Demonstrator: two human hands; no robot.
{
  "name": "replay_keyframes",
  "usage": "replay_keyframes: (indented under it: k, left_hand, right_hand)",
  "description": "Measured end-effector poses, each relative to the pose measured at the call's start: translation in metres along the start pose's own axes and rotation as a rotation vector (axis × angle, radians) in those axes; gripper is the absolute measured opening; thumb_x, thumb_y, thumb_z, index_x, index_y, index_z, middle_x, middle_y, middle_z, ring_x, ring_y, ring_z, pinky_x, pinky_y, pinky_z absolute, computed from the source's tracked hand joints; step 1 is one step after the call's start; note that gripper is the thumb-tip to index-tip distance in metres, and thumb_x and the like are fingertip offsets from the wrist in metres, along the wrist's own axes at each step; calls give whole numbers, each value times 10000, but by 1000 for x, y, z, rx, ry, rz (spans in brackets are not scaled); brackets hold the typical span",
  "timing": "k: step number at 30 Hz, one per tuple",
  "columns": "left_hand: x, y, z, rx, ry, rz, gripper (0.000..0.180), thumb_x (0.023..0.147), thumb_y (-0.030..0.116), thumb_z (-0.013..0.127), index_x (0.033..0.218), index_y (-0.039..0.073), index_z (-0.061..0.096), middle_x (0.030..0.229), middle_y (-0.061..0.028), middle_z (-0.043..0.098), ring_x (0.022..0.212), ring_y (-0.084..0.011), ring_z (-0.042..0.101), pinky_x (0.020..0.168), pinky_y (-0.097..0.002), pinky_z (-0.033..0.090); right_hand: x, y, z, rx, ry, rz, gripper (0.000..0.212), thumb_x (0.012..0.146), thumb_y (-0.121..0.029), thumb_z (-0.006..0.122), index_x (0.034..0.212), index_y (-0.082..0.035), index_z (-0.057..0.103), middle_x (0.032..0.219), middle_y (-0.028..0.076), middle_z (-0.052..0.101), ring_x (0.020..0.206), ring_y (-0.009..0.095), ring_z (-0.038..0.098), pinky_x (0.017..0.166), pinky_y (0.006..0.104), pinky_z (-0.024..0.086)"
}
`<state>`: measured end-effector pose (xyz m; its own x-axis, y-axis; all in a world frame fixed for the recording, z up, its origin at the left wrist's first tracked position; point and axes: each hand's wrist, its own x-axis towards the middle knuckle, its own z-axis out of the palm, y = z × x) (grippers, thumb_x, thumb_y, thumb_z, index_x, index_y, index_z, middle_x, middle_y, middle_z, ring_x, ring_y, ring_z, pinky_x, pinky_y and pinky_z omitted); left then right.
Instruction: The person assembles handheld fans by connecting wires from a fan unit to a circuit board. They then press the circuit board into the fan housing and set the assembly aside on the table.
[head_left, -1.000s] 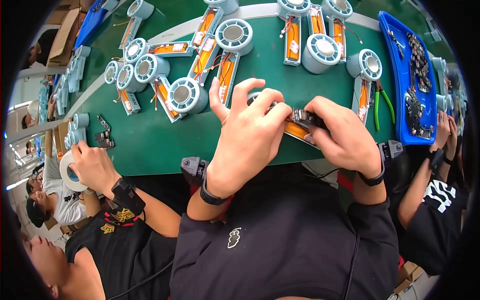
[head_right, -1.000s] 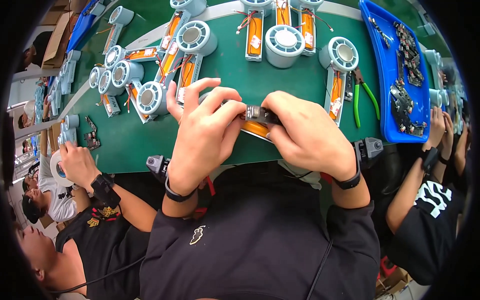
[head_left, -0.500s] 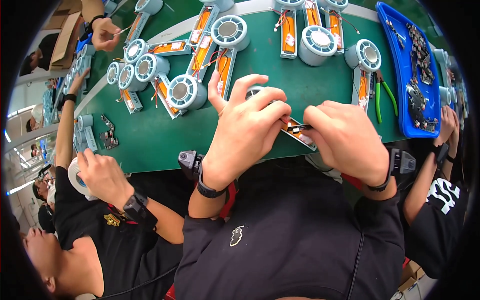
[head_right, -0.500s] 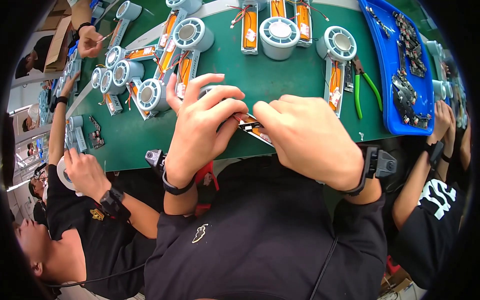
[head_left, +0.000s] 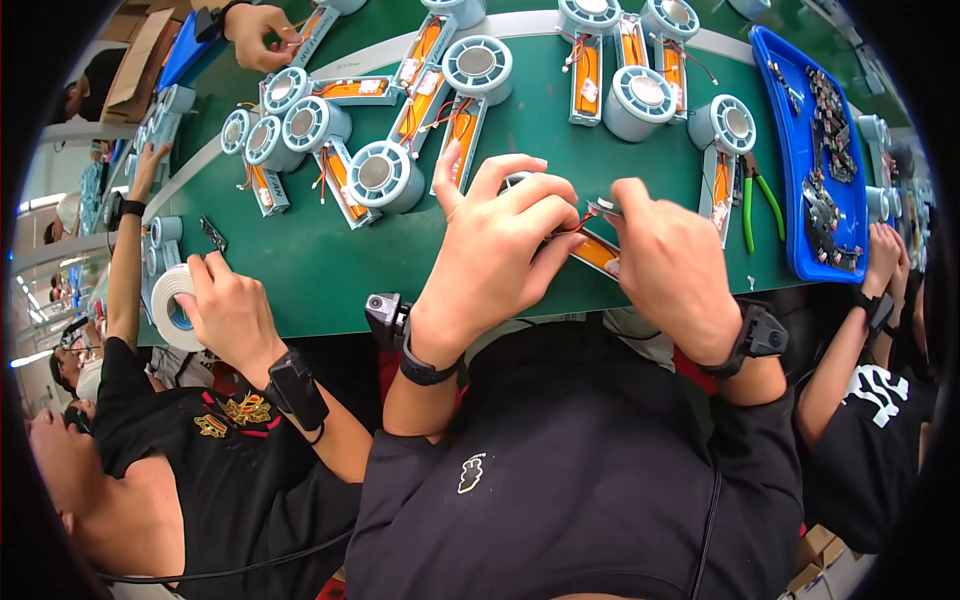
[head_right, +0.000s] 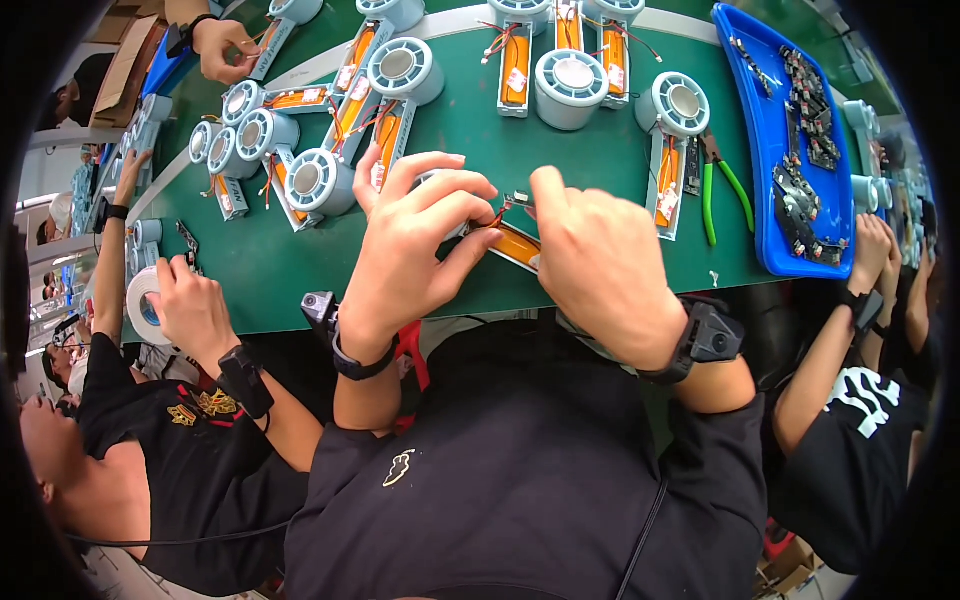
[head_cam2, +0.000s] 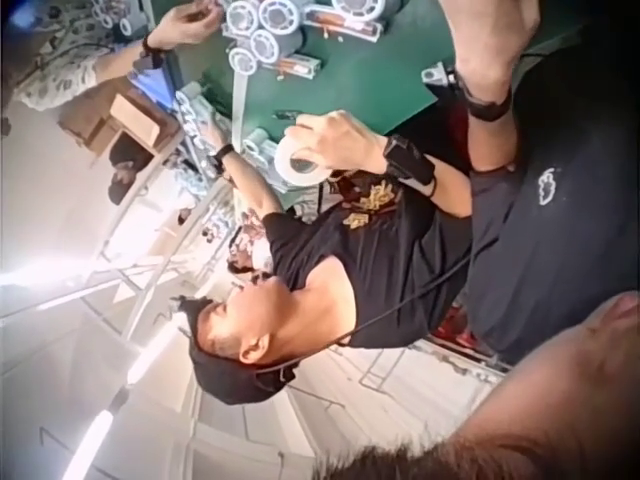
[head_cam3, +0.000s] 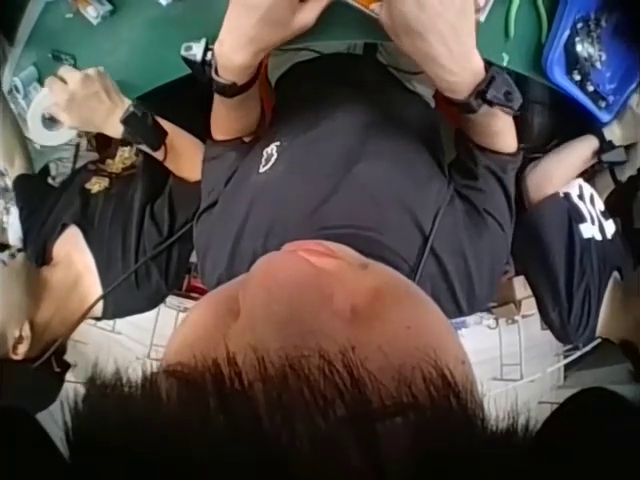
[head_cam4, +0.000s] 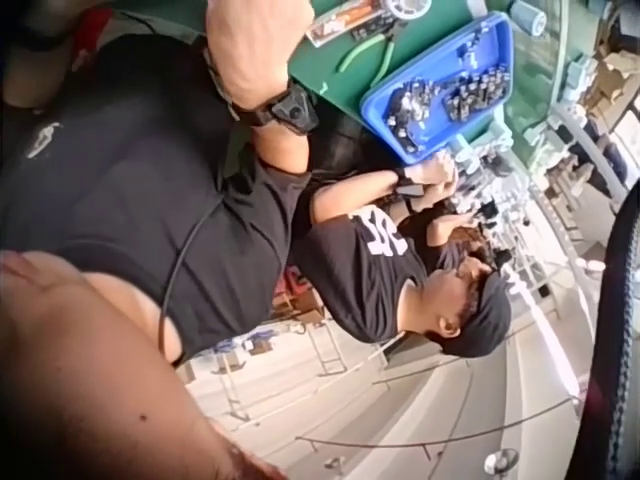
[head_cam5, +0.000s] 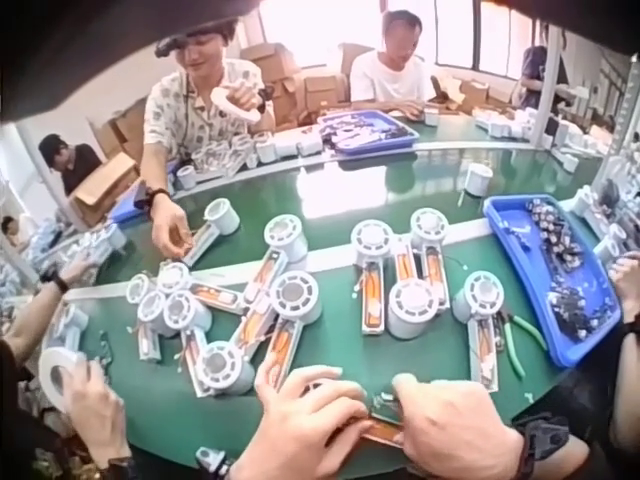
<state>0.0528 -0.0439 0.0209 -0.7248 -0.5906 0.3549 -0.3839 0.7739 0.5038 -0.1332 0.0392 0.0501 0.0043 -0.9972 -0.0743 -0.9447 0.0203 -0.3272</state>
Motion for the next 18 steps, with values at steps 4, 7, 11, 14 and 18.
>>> replay_keyframes:
  k: [4, 7, 11, 14, 18]
  left_hand:
    - [-1, 14, 4, 50, 106, -30, 135, 806, 161, 810, 906, 160, 720, 1061, 62, 708, 1221, -247, 578, 1159, -644, 159]
    - [1, 17, 7, 86, 127, -51, 124, 819, 155, 791, 921, 155, 719, 1056, 53, 701, 1219, -254, 573, 1151, -650, 169]
    - [5, 15, 10, 130, 91, -53, 142, 814, 116, 773, 943, 147, 723, 1057, 44, 705, 1216, -272, 568, 1138, -609, 220]
    - [5, 14, 7, 129, 60, -25, 167, 801, 65, 762, 944, 142, 724, 1062, 34, 714, 1210, -286, 564, 1122, -554, 267]
    - [5, 14, -1, 80, 8, -10, 181, 794, 41, 750, 952, 123, 712, 1073, 21, 704, 1202, -298, 556, 1104, -533, 294]
  right_hand:
    - [-2, 11, 31, 303, 320, -169, 203, 919, -27, 638, 1107, 20, 578, 907, 191, 616, 869, 380, 615, 739, 463, 492]
    - [-2, 14, 34, 463, 311, -182, 263, 906, -6, 639, 1160, 25, 580, 879, 187, 609, 846, 383, 617, 734, 453, 496]
    - [-1, 22, 13, 466, 249, -298, 251, 894, -4, 652, 1135, 17, 587, 885, 186, 597, 823, 374, 615, 721, 443, 496]
    - [2, 25, -16, 328, 74, -361, 207, 885, -18, 667, 1074, 6, 585, 892, 177, 592, 826, 361, 612, 725, 436, 493]
    - [4, 24, -37, 121, -188, -410, 166, 868, -46, 689, 972, -13, 565, 869, 149, 593, 833, 334, 610, 729, 422, 486]
